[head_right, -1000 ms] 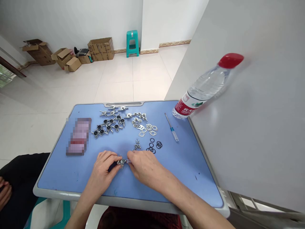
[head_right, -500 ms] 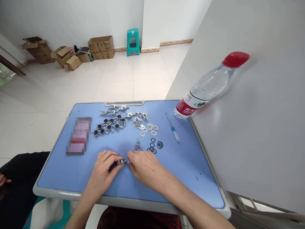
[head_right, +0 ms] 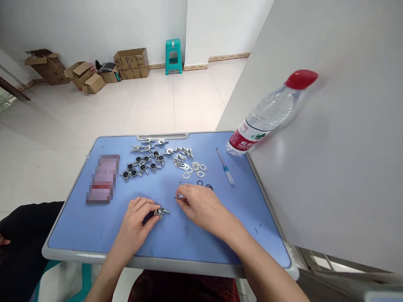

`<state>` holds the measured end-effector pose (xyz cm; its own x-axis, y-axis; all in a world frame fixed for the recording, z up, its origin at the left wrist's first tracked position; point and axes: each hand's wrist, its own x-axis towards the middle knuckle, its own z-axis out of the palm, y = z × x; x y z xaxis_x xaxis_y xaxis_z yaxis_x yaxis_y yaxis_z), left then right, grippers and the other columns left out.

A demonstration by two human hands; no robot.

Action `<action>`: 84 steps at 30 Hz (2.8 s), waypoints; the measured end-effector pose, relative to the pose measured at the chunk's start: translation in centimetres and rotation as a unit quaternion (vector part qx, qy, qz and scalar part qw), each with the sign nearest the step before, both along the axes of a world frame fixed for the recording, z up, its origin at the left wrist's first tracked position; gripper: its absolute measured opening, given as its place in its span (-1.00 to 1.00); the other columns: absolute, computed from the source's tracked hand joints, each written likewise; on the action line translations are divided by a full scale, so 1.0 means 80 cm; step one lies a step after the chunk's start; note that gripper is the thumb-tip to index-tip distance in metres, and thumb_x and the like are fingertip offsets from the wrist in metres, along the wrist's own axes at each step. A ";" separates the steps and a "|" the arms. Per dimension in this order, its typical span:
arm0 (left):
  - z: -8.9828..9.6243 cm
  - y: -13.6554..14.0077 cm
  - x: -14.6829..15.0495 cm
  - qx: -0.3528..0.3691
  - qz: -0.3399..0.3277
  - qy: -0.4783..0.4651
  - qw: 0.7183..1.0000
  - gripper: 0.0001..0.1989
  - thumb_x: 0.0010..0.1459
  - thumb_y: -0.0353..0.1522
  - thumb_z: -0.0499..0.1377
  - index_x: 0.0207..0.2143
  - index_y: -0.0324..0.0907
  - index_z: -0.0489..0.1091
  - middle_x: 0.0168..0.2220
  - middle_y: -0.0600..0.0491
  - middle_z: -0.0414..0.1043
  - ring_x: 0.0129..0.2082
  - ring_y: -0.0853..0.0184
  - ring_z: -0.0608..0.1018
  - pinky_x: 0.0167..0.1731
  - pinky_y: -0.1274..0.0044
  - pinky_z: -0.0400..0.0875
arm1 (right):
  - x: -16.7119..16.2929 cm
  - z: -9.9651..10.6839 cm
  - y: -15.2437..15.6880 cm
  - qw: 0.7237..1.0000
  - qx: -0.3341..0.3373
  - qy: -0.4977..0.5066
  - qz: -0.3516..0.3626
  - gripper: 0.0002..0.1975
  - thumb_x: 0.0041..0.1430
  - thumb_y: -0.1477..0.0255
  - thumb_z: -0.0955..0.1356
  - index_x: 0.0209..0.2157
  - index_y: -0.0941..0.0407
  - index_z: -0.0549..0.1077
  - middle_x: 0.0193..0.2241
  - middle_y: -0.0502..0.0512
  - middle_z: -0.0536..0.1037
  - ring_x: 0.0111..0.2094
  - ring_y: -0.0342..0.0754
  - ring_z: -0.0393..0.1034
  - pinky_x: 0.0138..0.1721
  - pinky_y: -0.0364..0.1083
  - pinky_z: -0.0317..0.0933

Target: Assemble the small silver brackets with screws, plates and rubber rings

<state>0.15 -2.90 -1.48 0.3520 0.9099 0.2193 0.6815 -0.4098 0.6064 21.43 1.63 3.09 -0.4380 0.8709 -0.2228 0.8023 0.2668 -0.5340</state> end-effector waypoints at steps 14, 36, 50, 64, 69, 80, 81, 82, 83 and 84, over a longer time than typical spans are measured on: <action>-0.002 0.001 -0.001 0.008 -0.001 0.004 1.000 -0.91 0.25 -0.47 0.12 -0.25 -0.14 0.39 -0.27 0.04 0.49 -0.24 0.22 0.47 -0.21 0.35 0.33 | -0.012 -0.009 0.003 0.996 0.058 -0.071 0.005 -0.90 0.26 0.51 0.33 -0.25 0.12 0.50 -0.26 0.06 0.54 -0.37 -0.11 0.41 -0.43 -0.15 -0.01; 0.001 -0.001 0.001 -0.017 -0.006 0.001 1.000 -0.92 0.23 -0.49 0.16 -0.24 -0.15 0.38 -0.25 0.07 0.48 -0.22 0.25 0.45 -0.20 0.38 0.28 | -0.034 -0.019 -0.009 0.988 -0.032 0.150 -0.014 -0.85 0.17 0.50 0.31 -0.37 0.10 0.54 -0.49 -0.01 0.55 -0.46 -0.11 0.38 -0.38 -0.15 0.17; 0.000 -0.002 0.002 -0.016 0.002 0.001 1.000 -0.93 0.23 -0.48 0.17 -0.26 -0.15 0.40 -0.28 0.07 0.47 -0.24 0.26 0.43 -0.23 0.40 0.26 | -0.037 -0.027 -0.007 0.980 -0.103 0.162 -0.043 -0.83 0.15 0.45 0.27 -0.41 0.11 0.50 -0.53 -0.04 0.48 -0.47 -0.12 0.30 -0.41 -0.15 0.10; 0.002 -0.001 0.002 -0.015 0.002 0.003 1.000 -0.91 0.23 -0.49 0.16 -0.26 -0.15 0.40 -0.28 0.07 0.48 -0.24 0.27 0.43 -0.23 0.40 0.28 | -0.040 -0.024 -0.007 0.974 -0.121 0.182 -0.061 -0.89 0.11 0.44 0.29 -0.46 0.11 0.41 -0.58 -0.08 0.37 -0.51 -0.15 0.20 -0.45 -0.15 0.06; 0.004 -0.001 0.002 -0.024 0.005 -0.002 1.000 -0.93 0.23 -0.47 0.16 -0.26 -0.14 0.40 -0.26 0.06 0.49 -0.22 0.25 0.45 -0.19 0.37 0.30 | -0.021 -0.009 -0.003 0.952 -0.110 0.266 -0.105 -0.74 0.25 0.24 0.21 -0.41 0.10 0.33 -0.52 -0.05 0.32 -0.49 -0.14 0.15 -0.46 -0.14 0.06; 0.005 -0.001 0.002 -0.030 0.004 0.004 1.000 -0.90 0.21 -0.50 0.18 -0.25 -0.14 0.41 -0.25 0.08 0.49 -0.21 0.25 0.46 -0.18 0.37 0.30 | -0.015 -0.010 -0.002 0.941 -0.104 0.313 -0.079 -0.60 0.33 0.14 0.16 -0.40 0.10 0.41 -0.41 0.01 0.38 -0.37 -0.09 0.25 -0.32 -0.11 0.15; 0.005 -0.001 0.001 -0.030 0.003 0.003 1.000 -0.90 0.20 -0.50 0.19 -0.25 -0.14 0.41 -0.25 0.07 0.49 -0.21 0.25 0.46 -0.18 0.37 0.30 | -0.013 -0.009 -0.003 0.943 -0.087 0.310 -0.084 -0.61 0.33 0.15 0.16 -0.37 0.10 0.43 -0.41 0.00 0.37 -0.38 -0.09 0.25 -0.33 -0.11 0.15; 0.005 -0.001 0.001 -0.029 0.003 0.003 1.000 -0.90 0.20 -0.50 0.20 -0.25 -0.14 0.41 -0.25 0.07 0.49 -0.21 0.25 0.46 -0.18 0.37 0.30 | -0.012 -0.008 -0.004 0.942 -0.077 0.315 -0.088 -0.62 0.34 0.15 0.16 -0.34 0.09 0.43 -0.43 -0.01 0.36 -0.42 -0.11 0.25 -0.36 -0.12 0.15; 0.005 -0.001 0.001 -0.027 0.003 0.005 1.000 -0.90 0.20 -0.50 0.20 -0.25 -0.15 0.41 -0.25 0.07 0.49 -0.21 0.25 0.46 -0.18 0.37 0.30 | -0.011 -0.007 -0.005 0.939 -0.069 0.325 -0.089 -0.63 0.35 0.15 0.16 -0.31 0.09 0.43 -0.46 -0.03 0.34 -0.47 -0.12 0.24 -0.39 -0.12 0.14; 0.005 -0.001 0.002 -0.025 0.004 0.006 1.000 -0.90 0.20 -0.50 0.20 -0.25 -0.15 0.41 -0.25 0.07 0.50 -0.21 0.25 0.46 -0.18 0.37 0.30 | -0.011 -0.006 -0.007 0.936 -0.060 0.337 -0.086 -0.64 0.36 0.16 0.16 -0.29 0.09 0.42 -0.49 -0.05 0.32 -0.51 -0.14 0.24 -0.42 -0.13 0.14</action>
